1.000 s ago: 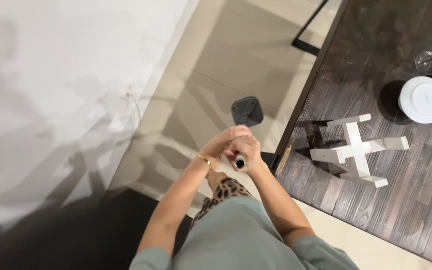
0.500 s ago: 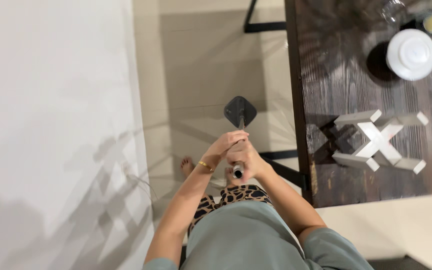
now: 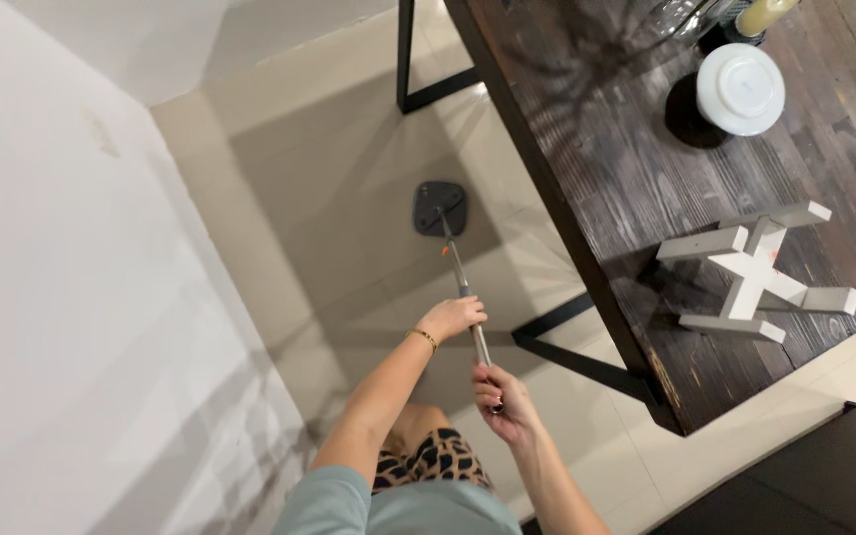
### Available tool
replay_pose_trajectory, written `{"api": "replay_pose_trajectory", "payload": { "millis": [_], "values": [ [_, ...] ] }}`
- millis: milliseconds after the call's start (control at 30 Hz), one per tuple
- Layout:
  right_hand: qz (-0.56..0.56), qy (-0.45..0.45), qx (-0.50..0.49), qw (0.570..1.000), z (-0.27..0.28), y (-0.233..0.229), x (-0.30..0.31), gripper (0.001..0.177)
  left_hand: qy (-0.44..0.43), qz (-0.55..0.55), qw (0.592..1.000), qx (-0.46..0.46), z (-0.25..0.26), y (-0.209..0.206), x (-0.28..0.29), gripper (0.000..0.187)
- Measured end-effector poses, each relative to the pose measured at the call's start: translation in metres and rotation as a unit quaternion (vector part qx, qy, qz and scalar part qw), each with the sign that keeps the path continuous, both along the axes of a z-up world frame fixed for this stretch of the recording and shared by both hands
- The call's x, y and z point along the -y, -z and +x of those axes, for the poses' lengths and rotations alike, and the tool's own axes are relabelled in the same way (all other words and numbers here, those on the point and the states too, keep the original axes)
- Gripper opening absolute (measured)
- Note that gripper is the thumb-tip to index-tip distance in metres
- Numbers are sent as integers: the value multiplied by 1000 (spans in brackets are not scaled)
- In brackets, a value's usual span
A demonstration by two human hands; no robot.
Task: The person mops a tiled floor using a flat mop and a spin bucket. They repeatedly dip the mop into the bucket, wring it using the bucket's mechanism, and then mop the floor around a wooden table and chairs.
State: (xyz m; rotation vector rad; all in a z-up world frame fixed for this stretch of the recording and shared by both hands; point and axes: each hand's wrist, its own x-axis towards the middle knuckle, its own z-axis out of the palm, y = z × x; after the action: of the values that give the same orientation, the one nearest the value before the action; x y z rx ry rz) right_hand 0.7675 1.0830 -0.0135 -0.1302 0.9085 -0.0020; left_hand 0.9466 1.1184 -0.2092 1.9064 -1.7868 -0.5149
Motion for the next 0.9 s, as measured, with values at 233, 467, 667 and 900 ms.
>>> {"api": "replay_pose_trajectory", "payload": {
  "millis": [233, 467, 667, 900],
  "values": [
    [-30, 69, -82, 994, 49, 135, -6, 23, -6, 50, 998, -26, 62, 80, 17, 11],
    [-160, 101, -34, 981, 198, 263, 33, 10, -10, 31, 999, 34, 178, 133, 66, 31],
    [-100, 6, -61, 993, 248, 242, 33, 21, 47, -38, 992, 115, 239, 129, 79, 9],
    [-42, -53, -63, 996, 218, 177, -18, 15, 109, -9, 992, -68, 227, 114, 29, 23]
  ]
}}
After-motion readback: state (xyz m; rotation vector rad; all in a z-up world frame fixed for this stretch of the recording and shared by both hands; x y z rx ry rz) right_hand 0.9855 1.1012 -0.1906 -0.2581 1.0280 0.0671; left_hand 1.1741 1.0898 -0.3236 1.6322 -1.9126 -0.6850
